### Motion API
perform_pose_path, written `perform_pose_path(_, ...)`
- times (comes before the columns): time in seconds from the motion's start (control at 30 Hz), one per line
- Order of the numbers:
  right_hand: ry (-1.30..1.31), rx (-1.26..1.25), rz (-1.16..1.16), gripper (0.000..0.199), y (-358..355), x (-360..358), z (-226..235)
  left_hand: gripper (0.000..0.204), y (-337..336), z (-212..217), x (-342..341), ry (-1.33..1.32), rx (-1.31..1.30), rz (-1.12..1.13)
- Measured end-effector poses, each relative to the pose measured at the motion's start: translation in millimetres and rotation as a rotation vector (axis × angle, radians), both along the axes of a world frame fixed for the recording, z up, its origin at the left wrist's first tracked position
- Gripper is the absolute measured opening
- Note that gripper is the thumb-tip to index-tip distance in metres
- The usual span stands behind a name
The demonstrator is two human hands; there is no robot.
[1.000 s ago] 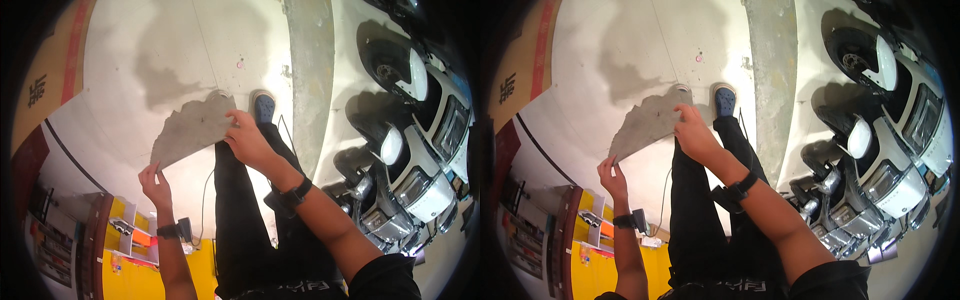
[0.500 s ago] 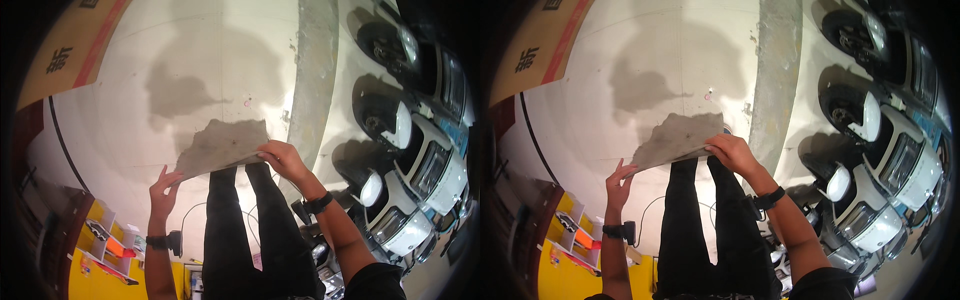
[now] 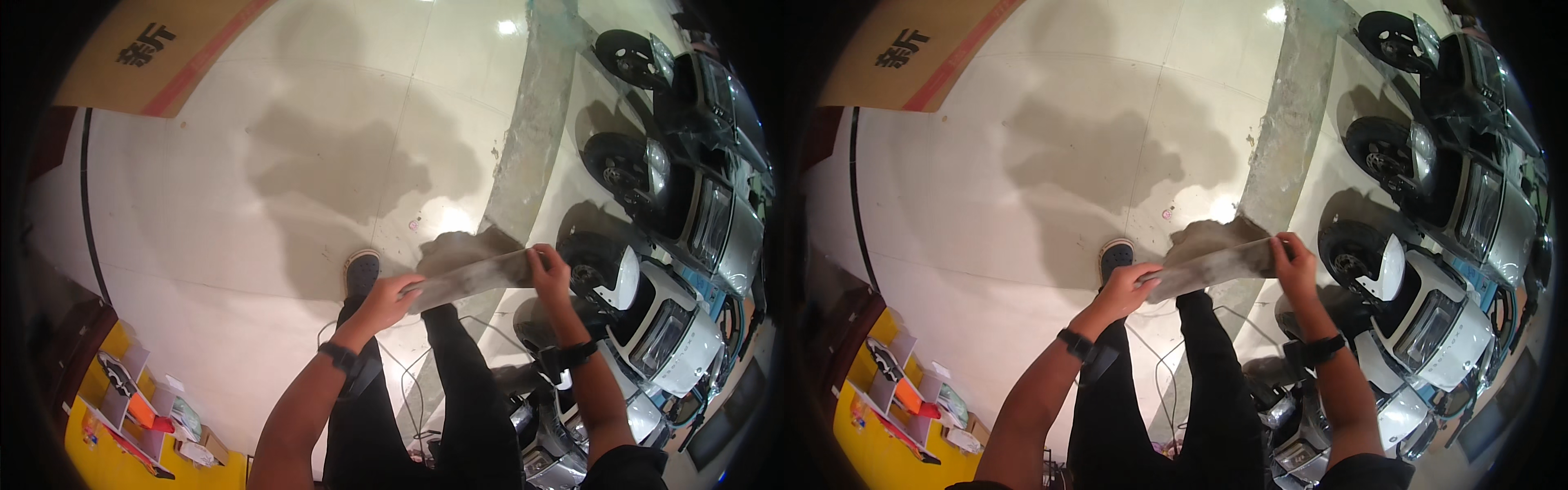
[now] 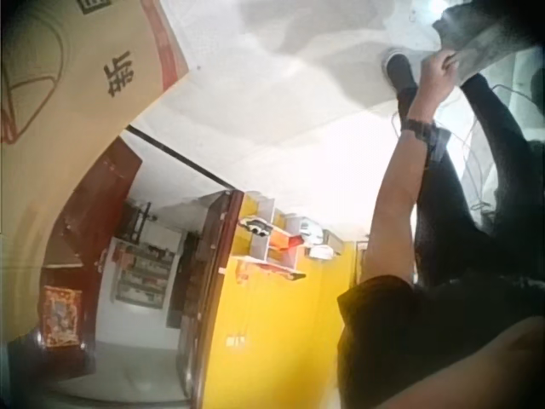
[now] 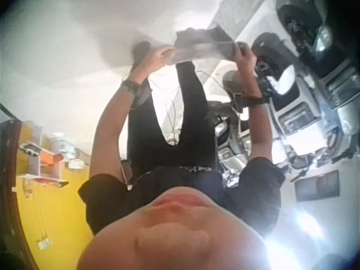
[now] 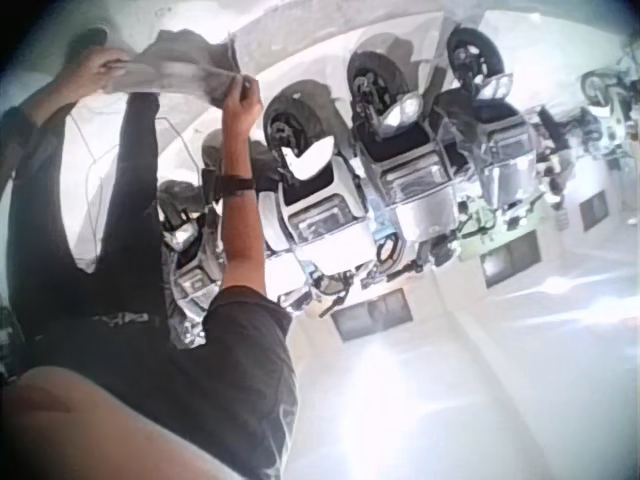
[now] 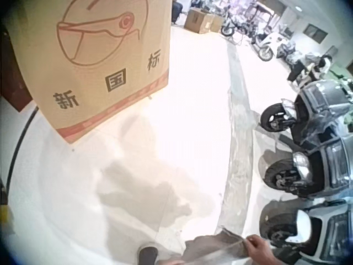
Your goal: The person washes a gray cloth in a kitchen sink, wrings it out, and carries it into a room with parked scooters. They then use the cloth to wipe a wet area on the tiled floor, repeatedly folding and pressing the cloth to absorb the water.
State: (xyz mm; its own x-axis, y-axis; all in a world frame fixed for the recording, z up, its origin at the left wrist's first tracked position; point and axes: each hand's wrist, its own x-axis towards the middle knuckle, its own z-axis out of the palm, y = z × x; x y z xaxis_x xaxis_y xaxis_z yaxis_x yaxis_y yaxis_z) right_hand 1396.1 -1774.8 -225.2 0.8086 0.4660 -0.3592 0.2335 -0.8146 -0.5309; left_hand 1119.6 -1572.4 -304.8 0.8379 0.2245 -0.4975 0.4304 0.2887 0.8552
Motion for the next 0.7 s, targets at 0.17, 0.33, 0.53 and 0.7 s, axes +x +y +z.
perform_pose_path(0.17,-0.096,-0.173,0.201,0.019,-40.4,92.3,-8.3,0.026,-60.1,-52.2,73.8,-0.078,-0.023,-0.027)
perform_pose_path(0.33,-0.093,-0.148,0.384,0.019,10.5,185.5,-85.5,0.024,-96.7,-124.9,139.7,-0.02,-0.009,0.173)
perform_pose_path(0.53,-0.476,0.141,0.664,0.041,106.2,220.3,-258.1,0.033,-70.7,-245.7,173.9,0.2,0.278,0.397)
perform_pose_path(0.7,-0.486,-0.076,0.345,0.053,51.5,153.2,-386.0,0.058,-48.4,-290.3,214.2,0.108,0.981,0.099)
